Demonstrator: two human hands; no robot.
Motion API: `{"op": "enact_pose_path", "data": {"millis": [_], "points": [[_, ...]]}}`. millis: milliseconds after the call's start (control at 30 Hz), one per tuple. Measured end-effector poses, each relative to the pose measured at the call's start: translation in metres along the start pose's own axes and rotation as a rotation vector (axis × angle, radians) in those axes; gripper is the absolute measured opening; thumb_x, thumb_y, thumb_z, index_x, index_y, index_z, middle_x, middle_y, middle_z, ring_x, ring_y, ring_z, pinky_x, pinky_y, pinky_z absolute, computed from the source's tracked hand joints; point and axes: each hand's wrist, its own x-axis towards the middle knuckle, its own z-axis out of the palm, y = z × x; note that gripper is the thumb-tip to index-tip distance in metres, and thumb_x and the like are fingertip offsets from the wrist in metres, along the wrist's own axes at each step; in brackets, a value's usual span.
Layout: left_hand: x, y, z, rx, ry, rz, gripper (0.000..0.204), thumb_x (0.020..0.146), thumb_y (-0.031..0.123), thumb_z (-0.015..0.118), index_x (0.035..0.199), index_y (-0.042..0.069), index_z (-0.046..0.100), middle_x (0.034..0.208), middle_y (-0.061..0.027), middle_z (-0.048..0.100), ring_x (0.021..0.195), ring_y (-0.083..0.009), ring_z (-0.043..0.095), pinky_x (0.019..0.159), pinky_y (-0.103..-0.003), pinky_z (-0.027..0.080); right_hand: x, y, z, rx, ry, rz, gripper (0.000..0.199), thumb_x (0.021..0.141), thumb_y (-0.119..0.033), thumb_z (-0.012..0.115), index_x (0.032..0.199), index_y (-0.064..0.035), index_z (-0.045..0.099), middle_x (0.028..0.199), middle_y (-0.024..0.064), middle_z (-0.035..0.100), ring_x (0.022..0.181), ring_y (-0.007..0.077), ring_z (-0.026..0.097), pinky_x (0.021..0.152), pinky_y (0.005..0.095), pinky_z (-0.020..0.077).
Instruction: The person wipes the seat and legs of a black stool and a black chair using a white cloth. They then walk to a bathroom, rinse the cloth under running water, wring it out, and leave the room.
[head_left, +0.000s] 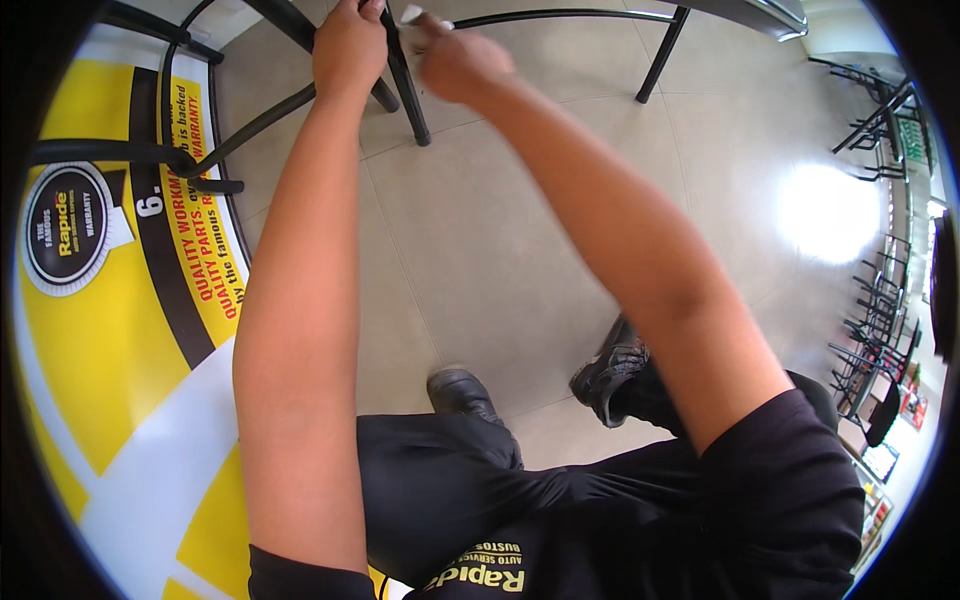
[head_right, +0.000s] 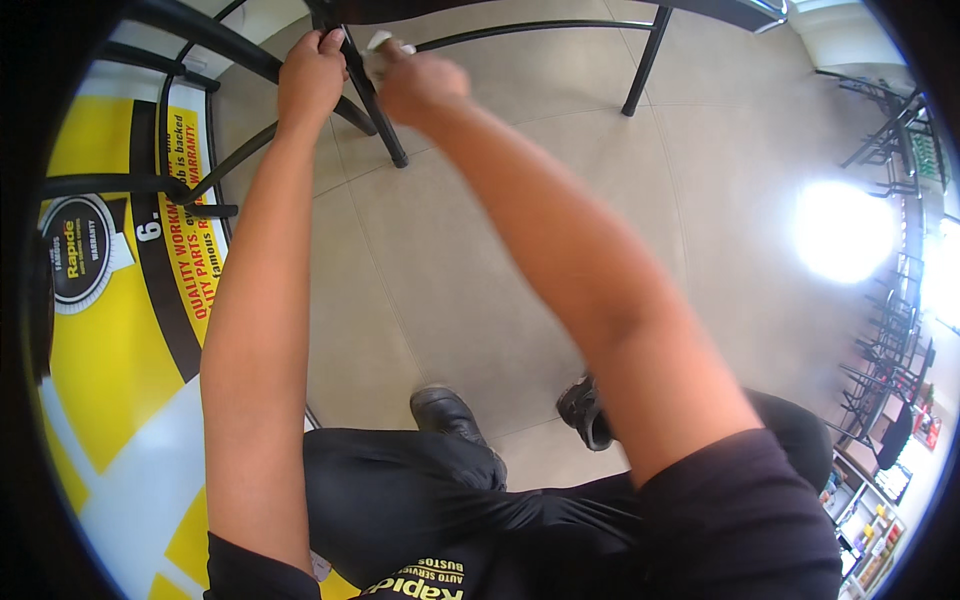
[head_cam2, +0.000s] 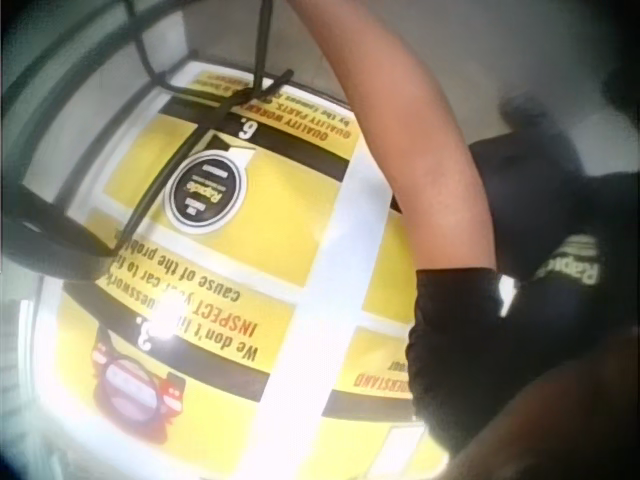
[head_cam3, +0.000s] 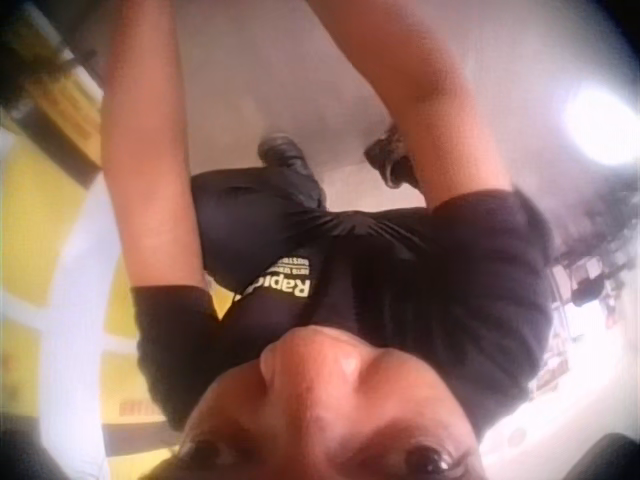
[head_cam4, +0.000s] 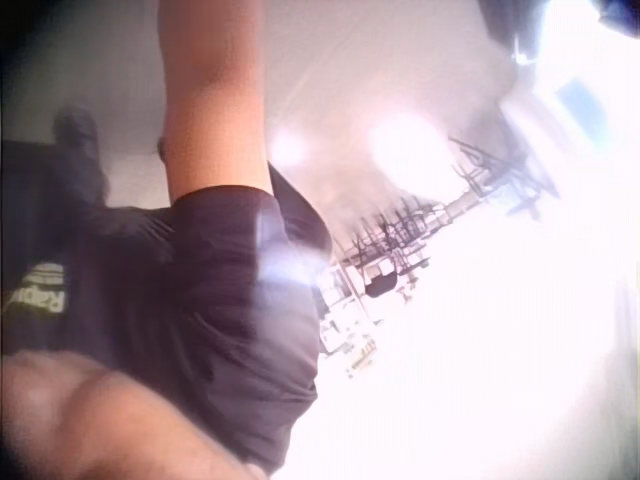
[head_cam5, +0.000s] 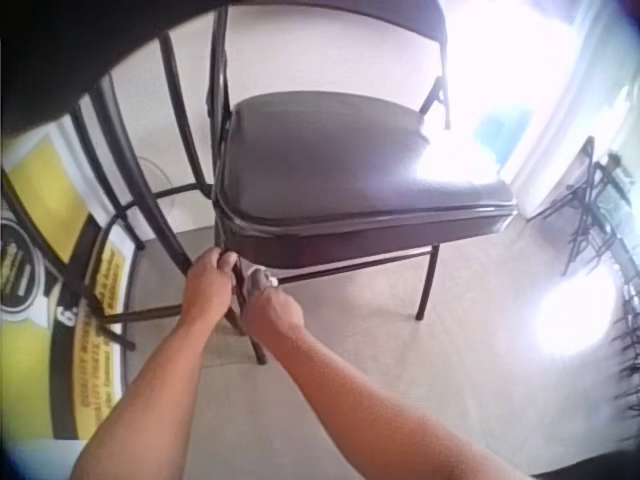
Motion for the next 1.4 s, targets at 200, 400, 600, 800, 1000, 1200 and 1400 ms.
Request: {"op": "enact_pose_path", "data": {"millis": [200,400,600,800,1000,1200,1400], "points": [[0.006,-0.009,0.012,0.159,0.105,0.100,0.042,0.106,0.042,0.050,0.119,0.006,0.066,0.092,-0.0141,0.075,0.084,-0.0285,0.075,0.080,-0.043,0.054,0.034,0.255,-0.064,-0.314,0.263,0.140,0.053,0.101,-0.037,0.057,0.150,-0.0267,0.042,0.119,0.0166,0.072,0.103,0.0355,0.070,0.078,0.0537,0.0542],[0.012,-0.010,-0.007,-0.121,-0.102,-0.015,0.037,0.104,0.037,0.059,0.102,0.002,0.069,0.076,-0.0072,0.070,0.070,-0.0188,0.070,0.071,-0.035,0.053,0.036,0.260,-0.062,-0.987,0.029,0.270,0.061,0.101,-0.031,0.051,0.154,-0.0078,0.033,0.135,0.0251,0.063,0.120,0.0439,0.064,0.101,0.0517,0.0489],[0.004,0.004,-0.011,-0.109,-0.129,-0.037,0.030,0.103,0.031,0.060,0.107,0.002,0.071,0.079,-0.0067,0.072,0.073,-0.0203,0.069,0.069,-0.035,0.052,-0.001,0.048,0.035,0.025,0.304,-0.053,0.052,0.096,-0.026,0.055,0.137,0.0054,0.051,0.118,0.0327,0.065,0.103,0.0403,0.070,0.087,0.0471,0.0556],[0.015,-0.034,-0.025,0.022,-0.151,-0.023,0.037,0.103,0.019,0.051,0.134,0.001,0.062,0.087,-0.0086,0.073,0.073,-0.0172,0.069,0.067,-0.032,0.055,-0.014,-0.049,-0.025,0.216,0.607,-0.316,0.039,0.097,-0.035,0.059,0.116,-0.0023,0.067,0.102,0.0309,0.071,0.098,0.0420,0.071,0.084,0.0514,0.0557],[-0.001,0.036,-0.046,0.063,-0.557,-0.259,0.031,0.100,0.018,0.049,0.121,0.003,0.065,0.104,-0.0109,0.073,0.075,-0.0189,0.070,0.068,-0.035,0.059,0.084,-0.088,-0.060,0.439,1.123,-0.332,0.046,0.099,-0.027,0.056,0.134,0.0019,0.052,0.127,0.0314,0.061,0.122,0.0438,0.060,0.103,0.0496,0.0469],[-0.005,-0.003,-0.045,-0.028,-0.673,-0.302,0.034,0.103,0.019,0.042,0.124,0.002,0.063,0.110,-0.0083,0.070,0.090,-0.0187,0.068,0.077,-0.035,0.060,0.054,-0.093,-0.032,0.420,0.860,-0.162,0.043,0.099,-0.037,0.060,0.123,-0.0013,0.054,0.112,0.0302,0.064,0.108,0.0437,0.064,0.094,0.0514,0.0474],[-0.002,0.016,-0.061,-0.095,-0.676,-0.328,0.037,0.103,0.013,0.038,0.129,-0.002,0.059,0.118,-0.0150,0.070,0.103,-0.0234,0.070,0.083,-0.038,0.063,-0.004,-0.064,-0.002,0.253,0.502,0.040,0.040,0.102,-0.041,0.055,0.115,-0.0038,0.050,0.090,0.0218,0.073,0.089,0.0426,0.072,0.077,0.0532,0.0555]]}}
